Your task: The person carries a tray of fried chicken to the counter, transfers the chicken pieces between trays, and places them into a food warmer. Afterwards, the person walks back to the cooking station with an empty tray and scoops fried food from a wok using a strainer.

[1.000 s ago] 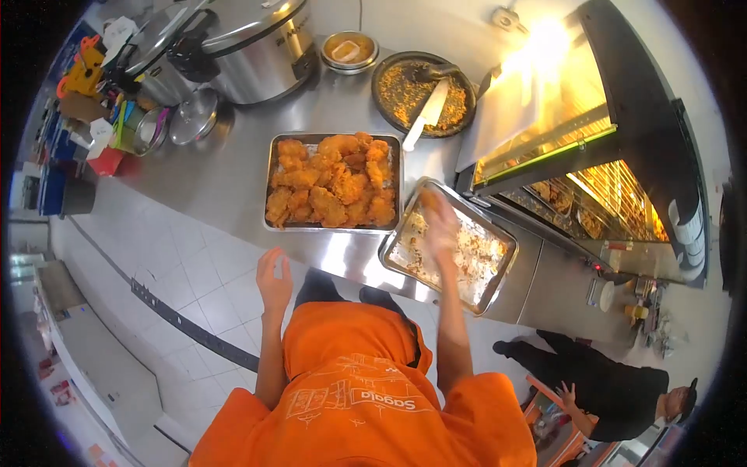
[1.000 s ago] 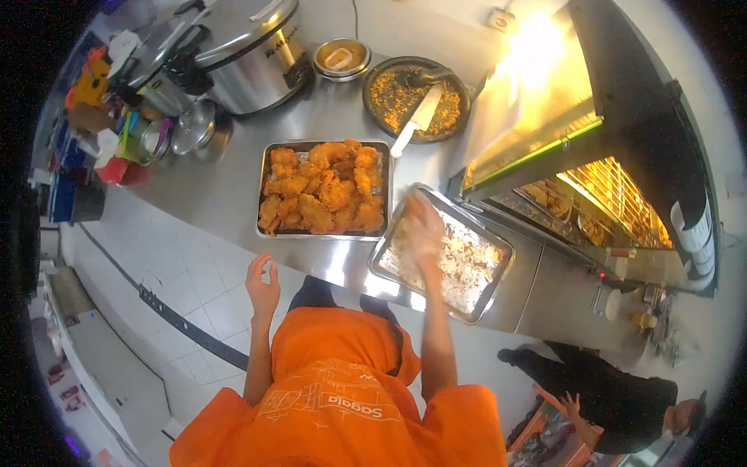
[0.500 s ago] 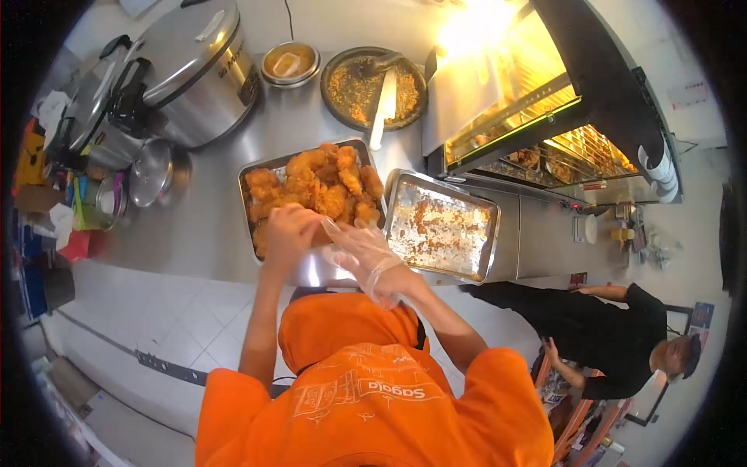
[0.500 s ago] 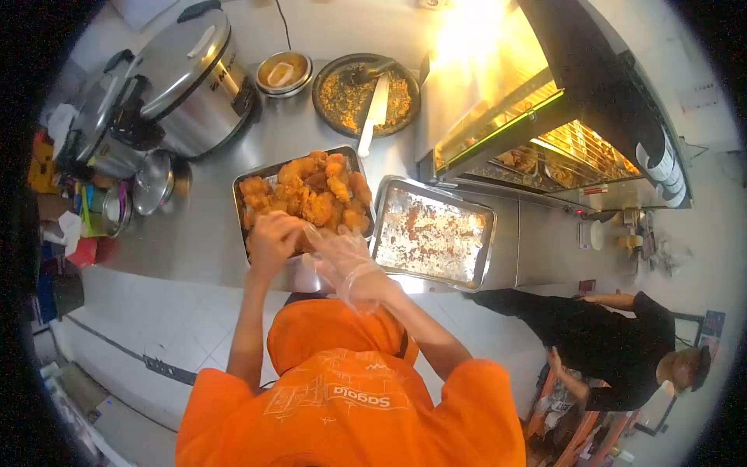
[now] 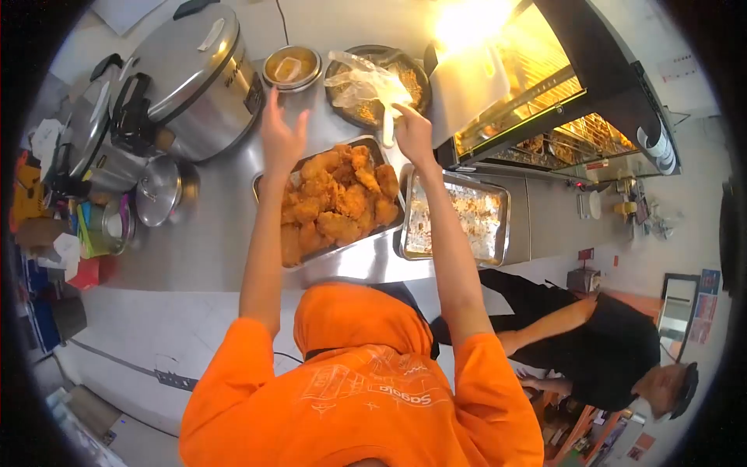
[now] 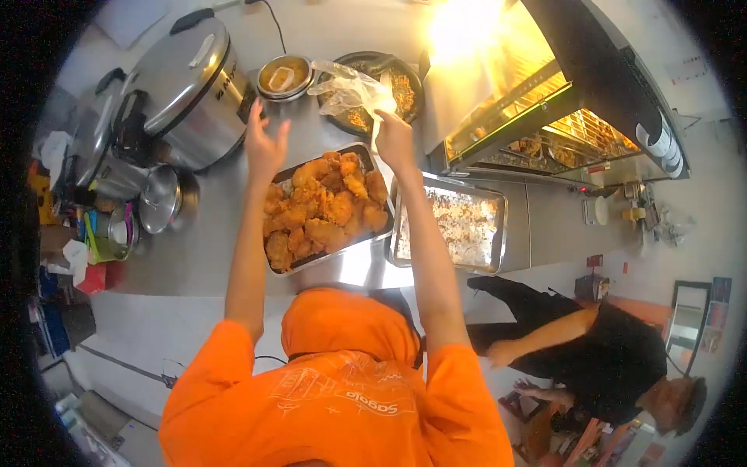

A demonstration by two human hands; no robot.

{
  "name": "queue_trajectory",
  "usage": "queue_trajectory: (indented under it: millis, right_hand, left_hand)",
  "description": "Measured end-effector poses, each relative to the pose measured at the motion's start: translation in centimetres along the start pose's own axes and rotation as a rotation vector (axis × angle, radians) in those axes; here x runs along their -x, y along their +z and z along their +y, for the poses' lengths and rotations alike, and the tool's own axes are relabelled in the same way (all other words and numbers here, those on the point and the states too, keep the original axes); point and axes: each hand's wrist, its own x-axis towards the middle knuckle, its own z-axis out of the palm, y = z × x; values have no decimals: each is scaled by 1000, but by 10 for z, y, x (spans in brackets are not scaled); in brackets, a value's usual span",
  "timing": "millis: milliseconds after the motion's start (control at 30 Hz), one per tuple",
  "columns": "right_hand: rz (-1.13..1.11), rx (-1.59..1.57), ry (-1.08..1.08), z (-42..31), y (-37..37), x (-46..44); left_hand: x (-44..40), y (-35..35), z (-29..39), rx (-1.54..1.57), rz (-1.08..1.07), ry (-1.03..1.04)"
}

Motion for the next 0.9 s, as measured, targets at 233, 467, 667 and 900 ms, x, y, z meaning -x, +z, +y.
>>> queue_trajectory:
  millis: [233,467,667,900]
  right_hand:
    - [-191,265,182,45,15,116]
    - [-360,175,274,49,29,95]
    - [-601,192,660,58,52,98]
    - [-427,-203,638,-12,43,140]
  left_hand:
    - [254,-120,-167,-124,-232,-1079]
    - [248,-92,-114,40,-107,-947]
    - [257,-108,-119,-18,-96,-986]
    - [292,-137,-174,209,123,-866]
